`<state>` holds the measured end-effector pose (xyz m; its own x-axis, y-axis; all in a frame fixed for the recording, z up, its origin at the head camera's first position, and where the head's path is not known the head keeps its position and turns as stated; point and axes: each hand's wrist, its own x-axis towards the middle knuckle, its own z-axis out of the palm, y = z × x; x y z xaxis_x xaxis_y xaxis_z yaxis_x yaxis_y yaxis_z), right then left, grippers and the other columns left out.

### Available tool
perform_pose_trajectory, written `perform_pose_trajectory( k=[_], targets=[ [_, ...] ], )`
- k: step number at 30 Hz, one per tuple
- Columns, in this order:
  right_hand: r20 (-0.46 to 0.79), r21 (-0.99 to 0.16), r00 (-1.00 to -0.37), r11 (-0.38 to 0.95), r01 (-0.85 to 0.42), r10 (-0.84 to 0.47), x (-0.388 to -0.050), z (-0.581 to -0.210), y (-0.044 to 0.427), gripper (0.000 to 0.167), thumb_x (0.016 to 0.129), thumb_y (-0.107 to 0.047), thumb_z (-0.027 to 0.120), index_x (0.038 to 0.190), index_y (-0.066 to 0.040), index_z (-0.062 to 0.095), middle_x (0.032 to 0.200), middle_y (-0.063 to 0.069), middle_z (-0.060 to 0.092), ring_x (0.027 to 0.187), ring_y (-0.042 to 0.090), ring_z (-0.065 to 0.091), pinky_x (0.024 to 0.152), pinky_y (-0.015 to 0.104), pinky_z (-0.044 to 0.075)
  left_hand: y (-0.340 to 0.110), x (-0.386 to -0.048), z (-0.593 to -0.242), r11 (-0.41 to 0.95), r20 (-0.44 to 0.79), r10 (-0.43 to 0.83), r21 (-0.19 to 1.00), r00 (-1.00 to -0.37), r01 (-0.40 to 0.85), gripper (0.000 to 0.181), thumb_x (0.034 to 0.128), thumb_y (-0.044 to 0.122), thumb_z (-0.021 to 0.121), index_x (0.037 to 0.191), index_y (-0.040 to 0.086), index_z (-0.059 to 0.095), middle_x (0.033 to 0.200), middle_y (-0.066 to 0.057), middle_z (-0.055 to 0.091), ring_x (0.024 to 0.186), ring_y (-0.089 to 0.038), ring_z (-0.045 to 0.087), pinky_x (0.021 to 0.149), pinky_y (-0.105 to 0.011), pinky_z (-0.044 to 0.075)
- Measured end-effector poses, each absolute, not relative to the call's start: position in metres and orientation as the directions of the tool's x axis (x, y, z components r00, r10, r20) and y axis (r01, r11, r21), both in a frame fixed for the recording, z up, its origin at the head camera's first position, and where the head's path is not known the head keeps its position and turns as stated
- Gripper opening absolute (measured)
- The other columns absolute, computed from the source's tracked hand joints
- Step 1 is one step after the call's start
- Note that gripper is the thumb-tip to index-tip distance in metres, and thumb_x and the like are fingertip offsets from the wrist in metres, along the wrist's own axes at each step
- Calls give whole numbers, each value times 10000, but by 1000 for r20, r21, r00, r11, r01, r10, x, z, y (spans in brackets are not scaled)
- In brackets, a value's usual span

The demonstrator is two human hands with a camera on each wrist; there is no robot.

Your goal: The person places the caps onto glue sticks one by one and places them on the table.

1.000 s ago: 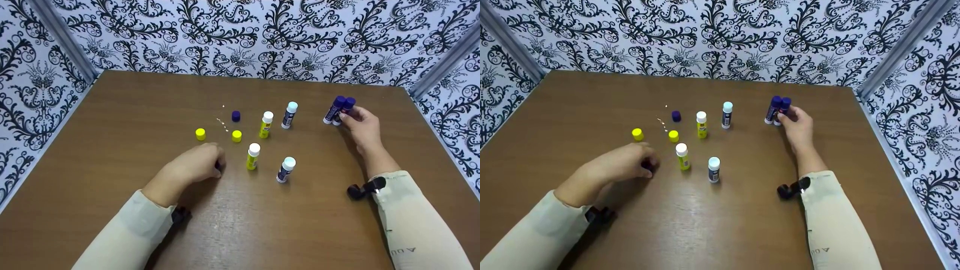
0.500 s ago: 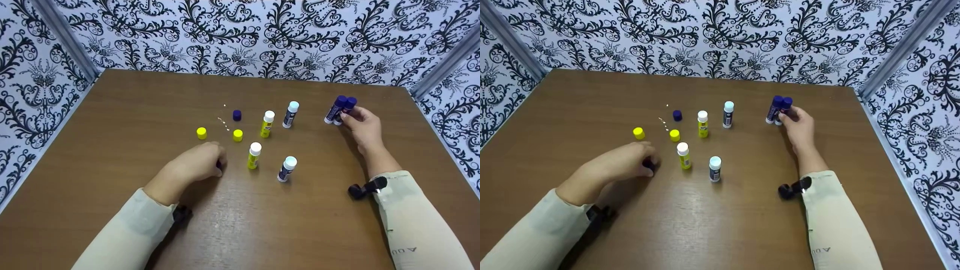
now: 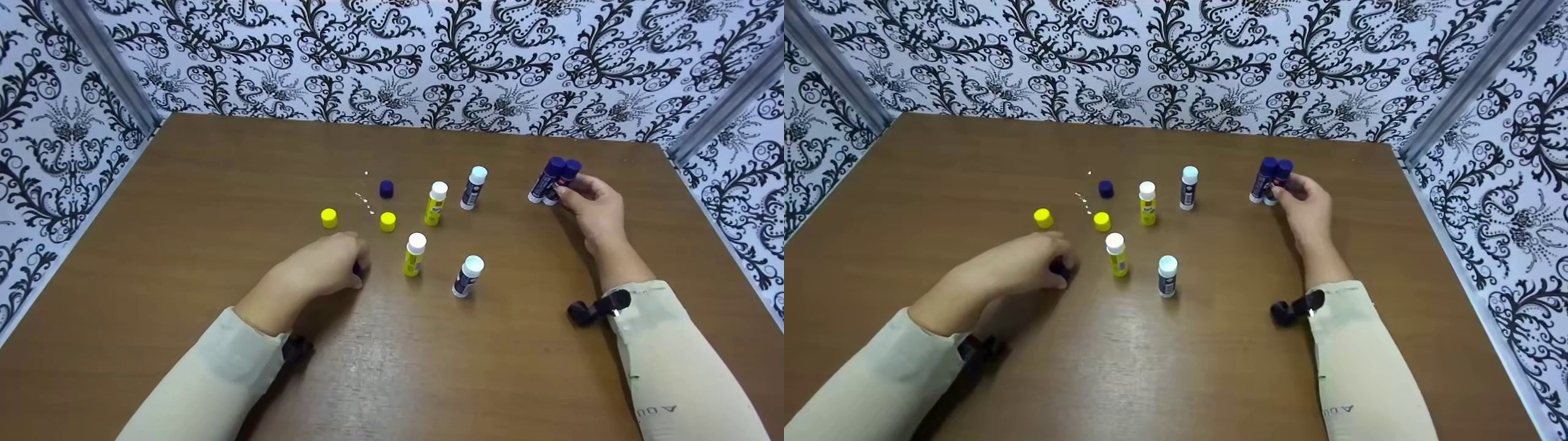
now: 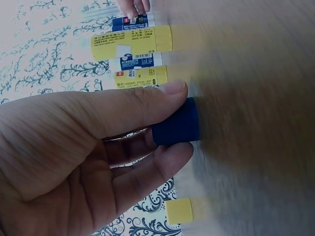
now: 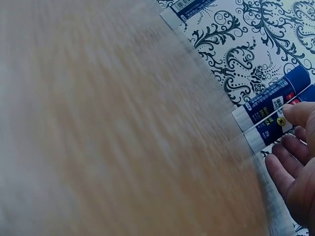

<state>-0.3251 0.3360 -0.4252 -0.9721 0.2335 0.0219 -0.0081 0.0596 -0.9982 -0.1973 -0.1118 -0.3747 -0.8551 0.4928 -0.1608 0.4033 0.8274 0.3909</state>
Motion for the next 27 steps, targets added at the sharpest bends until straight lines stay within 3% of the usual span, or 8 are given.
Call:
perform_pose_trajectory(
  k=[12, 27],
  targets=[
    [6, -999, -956, 42, 6, 292, -316, -422, 341, 539, 940, -108, 764, 1432, -7, 569, 1042, -112, 696, 969, 58, 643, 776, 143, 595, -112, -197, -377, 833, -167, 482, 393, -860, 390, 146, 840, 43, 822, 949, 68, 728, 1013, -71, 665, 924, -219, 629, 871, -400, 574],
    [110, -989, -888, -44, -145, 447, -314, -414, 329, 254, 876, -37, 807, 1112, -42, 712, 917, 4, 678, 841, 116, 611, 644, 167, 568, -112, -197, -376, 828, -172, 489, 400, -855, 393, 134, 843, 49, 825, 937, 80, 735, 1002, -70, 678, 915, -205, 627, 855, -392, 575]
  ],
)
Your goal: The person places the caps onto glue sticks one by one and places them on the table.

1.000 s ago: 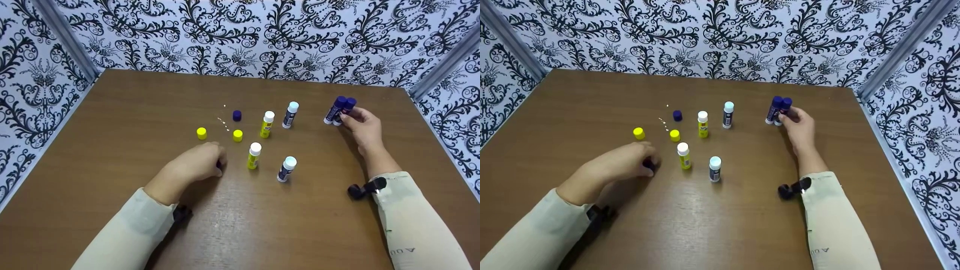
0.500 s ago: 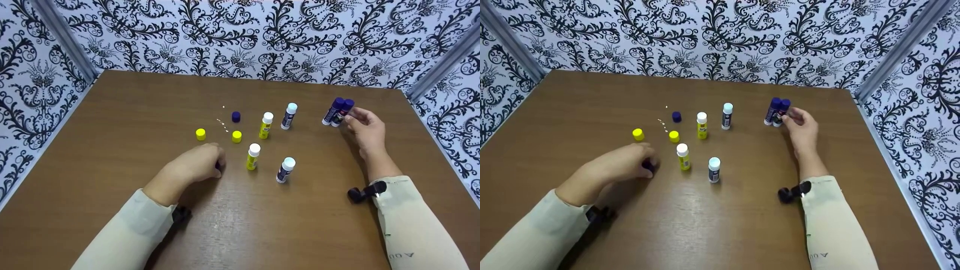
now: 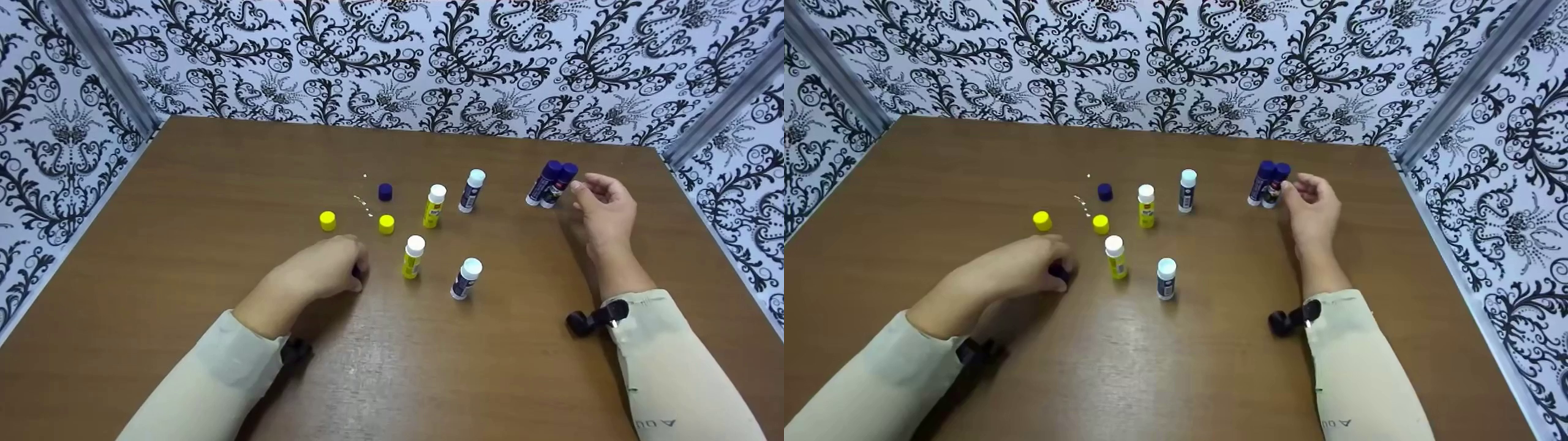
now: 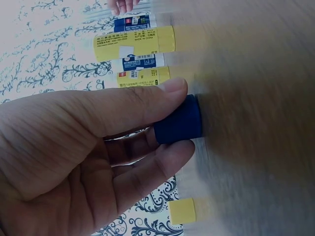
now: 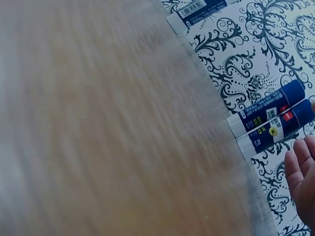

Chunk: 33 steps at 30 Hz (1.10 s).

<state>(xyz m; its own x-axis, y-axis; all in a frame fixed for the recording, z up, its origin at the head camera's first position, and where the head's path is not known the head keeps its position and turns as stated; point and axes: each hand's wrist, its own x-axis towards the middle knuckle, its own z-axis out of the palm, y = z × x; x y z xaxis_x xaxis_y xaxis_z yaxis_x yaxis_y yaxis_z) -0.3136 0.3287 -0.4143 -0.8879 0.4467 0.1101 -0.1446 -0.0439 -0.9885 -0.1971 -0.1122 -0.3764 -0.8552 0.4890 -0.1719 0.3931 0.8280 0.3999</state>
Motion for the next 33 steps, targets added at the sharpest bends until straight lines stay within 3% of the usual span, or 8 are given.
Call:
perform_pose_trajectory(
  k=[9, 16, 28, 33],
  targets=[
    [199, -965, -883, -71, -252, 426, -308, -410, 317, 246, 890, 6, 772, 1115, 49, 682, 890, 5, 687, 794, 107, 630, 625, 166, 553, -111, -197, -377, 830, -154, 484, 393, -862, 396, 145, 834, 65, 840, 918, 112, 732, 971, -52, 658, 896, -197, 614, 833, -383, 566],
    [205, -964, -904, -82, -253, 374, -303, -402, 306, 193, 905, -1, 759, 1085, 33, 696, 883, 22, 691, 757, 110, 645, 623, 161, 577, -109, -197, -375, 822, -124, 489, 398, -864, 408, 134, 865, 90, 834, 931, 121, 721, 997, -36, 644, 913, -201, 618, 860, -388, 567],
    [221, -969, -948, -61, -241, 229, -286, -391, 282, 269, 920, -21, 760, 1160, 61, 670, 922, 24, 694, 803, 121, 671, 668, 182, 601, -108, -199, -375, 788, -59, 513, 429, -856, 442, 116, 872, 63, 815, 937, 101, 727, 1003, -34, 647, 926, -191, 636, 865, -363, 581],
    [232, -971, -961, -20, -237, 150, -282, -390, 275, 233, 922, -26, 762, 1143, 3, 695, 940, 1, 708, 819, 115, 684, 687, 187, 604, -107, -200, -373, 774, -47, 532, 431, -846, 463, 130, 873, 72, 818, 945, 97, 712, 1014, -42, 636, 938, -194, 625, 872, -358, 574]
  ],
)
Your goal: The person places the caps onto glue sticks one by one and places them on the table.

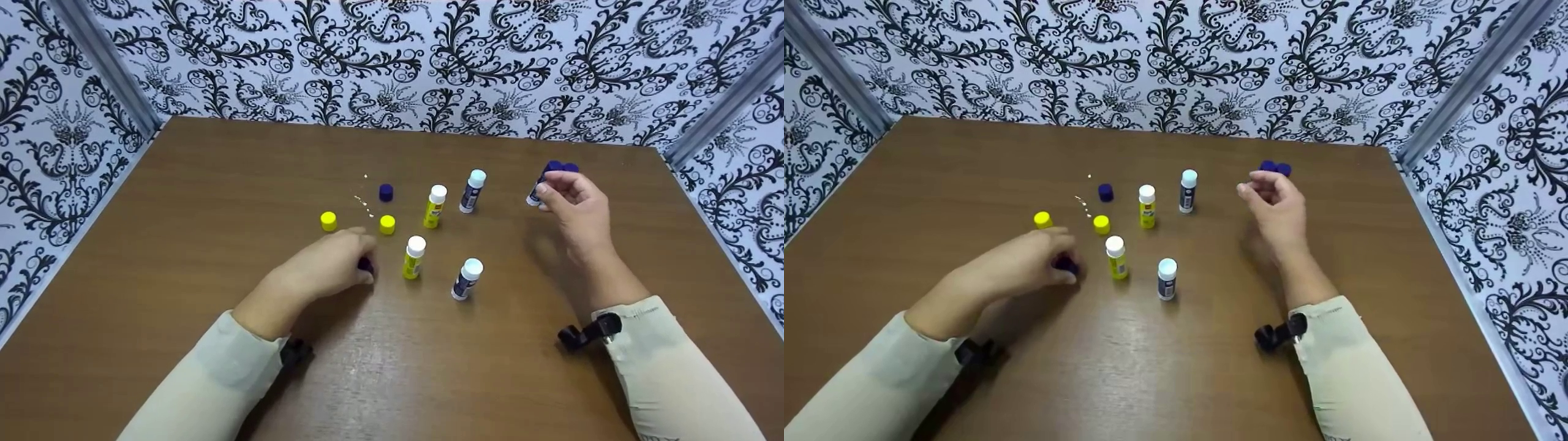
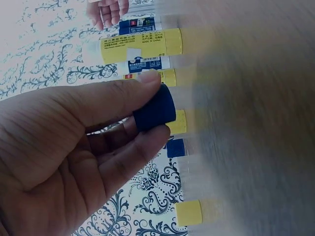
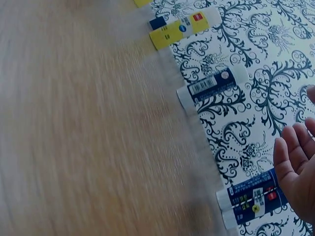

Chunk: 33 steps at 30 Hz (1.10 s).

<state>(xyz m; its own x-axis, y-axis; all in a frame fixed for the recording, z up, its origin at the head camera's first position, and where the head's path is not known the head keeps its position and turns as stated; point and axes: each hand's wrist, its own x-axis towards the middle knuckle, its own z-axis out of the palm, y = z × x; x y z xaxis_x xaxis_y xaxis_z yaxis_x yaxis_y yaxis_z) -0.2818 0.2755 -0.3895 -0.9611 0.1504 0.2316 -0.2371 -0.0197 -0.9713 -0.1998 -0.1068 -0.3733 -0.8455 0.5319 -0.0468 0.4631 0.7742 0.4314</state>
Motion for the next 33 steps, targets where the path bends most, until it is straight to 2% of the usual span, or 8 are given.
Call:
perform_pose_trajectory(
  k=[5, 8, 15, 22, 28, 33],
  targets=[
    [249, -968, -966, 22, -248, 69, -278, -389, 270, 177, 942, 8, 719, 1085, -96, 726, 917, -36, 723, 823, 108, 685, 711, 206, 607, -105, -201, -373, 763, -43, 536, 451, -843, 462, 125, 887, 72, 805, 942, 93, 695, 1013, -37, 625, 922, -186, 611, 861, -342, 568],
    [258, -966, -966, 45, -256, 29, -276, -388, 267, 186, 957, 11, 696, 1091, -114, 725, 929, -42, 726, 842, 112, 680, 724, 209, 604, -105, -201, -372, 763, -46, 533, 459, -845, 456, 125, 901, 87, 798, 965, 93, 692, 1021, -31, 619, 923, -181, 604, 861, -339, 567],
    [239, -967, -969, 71, -243, -58, -270, -386, 262, 184, 965, -53, 719, 1145, -89, 701, 995, 17, 726, 908, 110, 688, 754, 212, 611, -103, -201, -370, 747, -11, 541, 466, -841, 475, 133, 905, 114, 803, 966, 94, 686, 1028, -28, 612, 936, -183, 596, 869, -346, 564],
    [224, -971, -968, 64, -232, -112, -266, -386, 258, 217, 965, 7, 689, 1170, -65, 703, 1036, 90, 723, 911, 140, 700, 777, 227, 620, -102, -200, -369, 732, 11, 548, 477, -836, 486, 127, 918, 129, 789, 972, 91, 681, 1045, -28, 614, 947, -194, 599, 879, -350, 565],
    [214, -971, -964, 77, -228, -158, -265, -387, 255, 257, 961, 37, 676, 1195, -69, 699, 1035, 79, 723, 905, 135, 699, 785, 234, 619, -101, -200, -369, 717, 28, 558, 488, -830, 498, 135, 921, 138, 792, 982, 94, 680, 1055, -24, 615, 959, -191, 601, 874, -337, 569],
    [218, -967, -953, 87, -240, -210, -263, -388, 253, 293, 952, 68, 668, 1221, -46, 696, 1058, 119, 720, 923, 170, 712, 789, 239, 618, -101, -201, -369, 693, 63, 576, 492, -815, 527, 131, 917, 126, 792, 991, 88, 690, 1042, -29, 624, 952, -188, 592, 872, -342, 561]
  ],
)
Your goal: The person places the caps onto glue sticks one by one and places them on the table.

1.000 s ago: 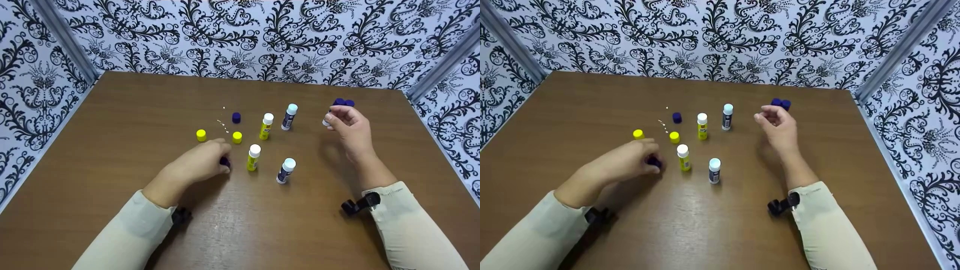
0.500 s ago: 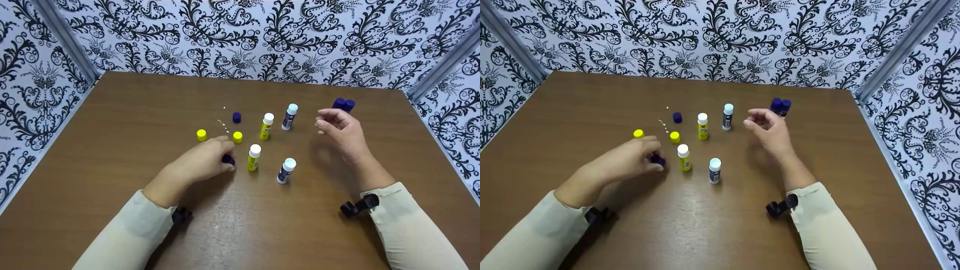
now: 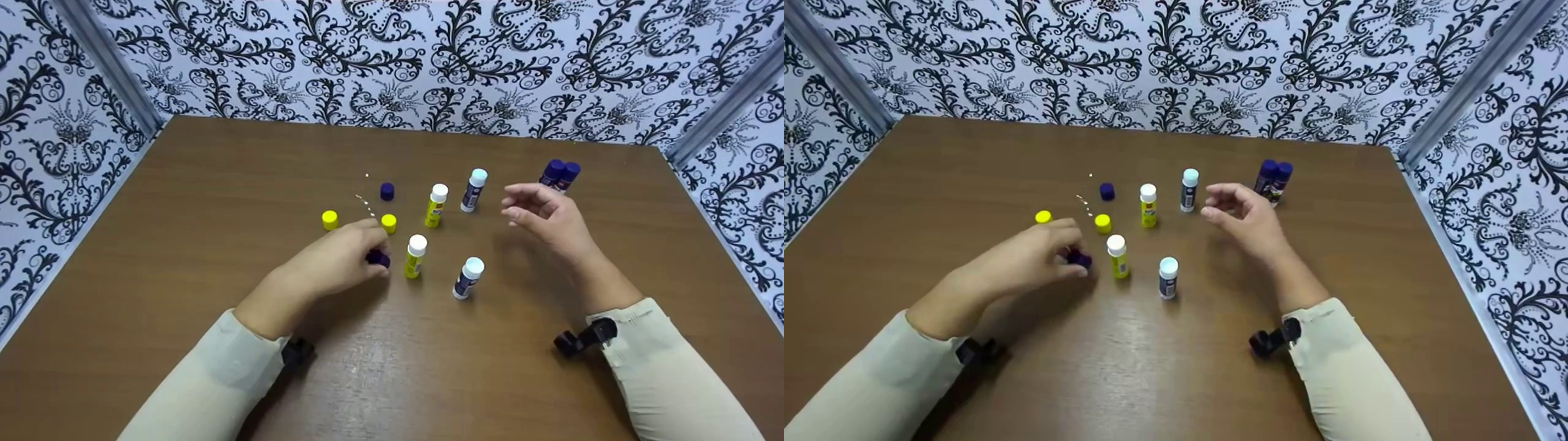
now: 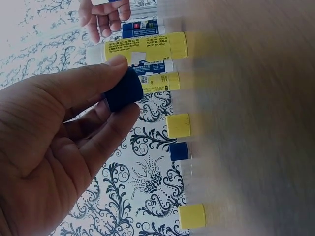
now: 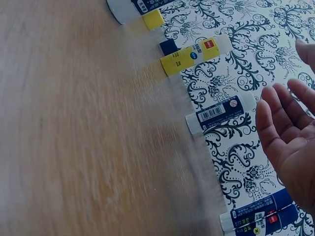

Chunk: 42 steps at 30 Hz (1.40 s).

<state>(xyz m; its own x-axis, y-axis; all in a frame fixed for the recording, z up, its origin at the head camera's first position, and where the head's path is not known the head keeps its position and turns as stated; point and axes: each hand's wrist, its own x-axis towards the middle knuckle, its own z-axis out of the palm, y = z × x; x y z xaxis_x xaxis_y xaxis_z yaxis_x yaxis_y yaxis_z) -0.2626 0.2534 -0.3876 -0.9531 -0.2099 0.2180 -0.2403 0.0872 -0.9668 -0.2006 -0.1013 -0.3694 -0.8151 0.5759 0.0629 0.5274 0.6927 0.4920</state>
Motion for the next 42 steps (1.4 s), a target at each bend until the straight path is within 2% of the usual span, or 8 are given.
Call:
perform_pose_trajectory(
  k=[5, 14, 19, 25, 31, 35, 39, 42],
  targets=[
    [191, -966, -941, 116, -230, -278, -260, -388, 252, 321, 951, 62, 674, 1268, 11, 667, 1089, 84, 727, 992, 204, 731, 820, 226, 618, -101, -201, -370, 676, 90, 584, 497, -807, 544, 120, 921, 117, 783, 997, 84, 697, 1027, -34, 627, 949, -191, 597, 868, -337, 564],
    [189, -950, -898, 156, -269, -398, -257, -391, 250, 389, 936, 73, 663, 1320, 96, 603, 1166, 122, 732, 1072, 171, 709, 902, 229, 602, -101, -200, -367, 676, 102, 578, 497, -810, 545, 136, 928, 127, 786, 1028, 78, 708, 1030, -48, 628, 963, -209, 606, 875, -338, 583],
    [190, -935, -857, 178, -307, -480, -257, -394, 250, 424, 911, 99, 660, 1330, 114, 594, 1171, 122, 739, 1088, 185, 713, 921, 231, 596, -101, -200, -366, 669, 111, 576, 505, -810, 545, 122, 929, 121, 782, 1028, 88, 719, 1021, -41, 623, 965, -202, 608, 878, -323, 586],
    [136, -928, -818, 218, -303, -559, -257, -395, 249, 461, 899, 94, 694, 1349, 86, 595, 1239, 207, 704, 1136, 225, 706, 945, 249, 593, -100, -199, -365, 645, 143, 584, 516, -799, 564, 120, 930, 105, 777, 1033, 84, 717, 1028, -46, 627, 970, -199, 612, 877, -319, 587],
    [101, -949, -732, 156, -275, -674, -258, -399, 250, 523, 882, 133, 692, 1378, 141, 530, 1294, 178, 689, 1173, 276, 708, 950, 305, 615, -100, -198, -364, 635, 158, 581, 525, -798, 566, 96, 938, 109, 757, 1022, 94, 714, 1019, -30, 612, 949, -183, 583, 846, -306, 560],
    [77, -966, -667, 110, -234, -741, -258, -401, 251, 552, 870, 129, 712, 1392, 120, 531, 1324, 188, 678, 1212, 291, 696, 986, 336, 607, -98, -197, -363, 625, 178, 584, 523, -792, 579, 101, 938, 121, 767, 1017, 92, 713, 1012, -29, 611, 947, -175, 583, 833, -300, 561],
    [30, -971, -626, 126, -202, -779, -256, -400, 249, 572, 857, 117, 742, 1396, 88, 551, 1361, 268, 636, 1265, 322, 659, 1021, 333, 588, -97, -197, -362, 610, 202, 587, 526, -784, 593, 122, 934, 140, 785, 1017, 92, 710, 1011, -32, 616, 947, -169, 596, 825, -290, 574],
    [11, -964, -599, 150, -218, -801, -255, -400, 247, 562, 859, 91, 764, 1386, 72, 570, 1359, 325, 608, 1238, 278, 672, 1029, 310, 578, -97, -197, -361, 600, 216, 585, 534, -782, 596, 138, 931, 151, 792, 1023, 93, 707, 1019, -33, 620, 956, -169, 606, 833, -288, 582]
  ],
)
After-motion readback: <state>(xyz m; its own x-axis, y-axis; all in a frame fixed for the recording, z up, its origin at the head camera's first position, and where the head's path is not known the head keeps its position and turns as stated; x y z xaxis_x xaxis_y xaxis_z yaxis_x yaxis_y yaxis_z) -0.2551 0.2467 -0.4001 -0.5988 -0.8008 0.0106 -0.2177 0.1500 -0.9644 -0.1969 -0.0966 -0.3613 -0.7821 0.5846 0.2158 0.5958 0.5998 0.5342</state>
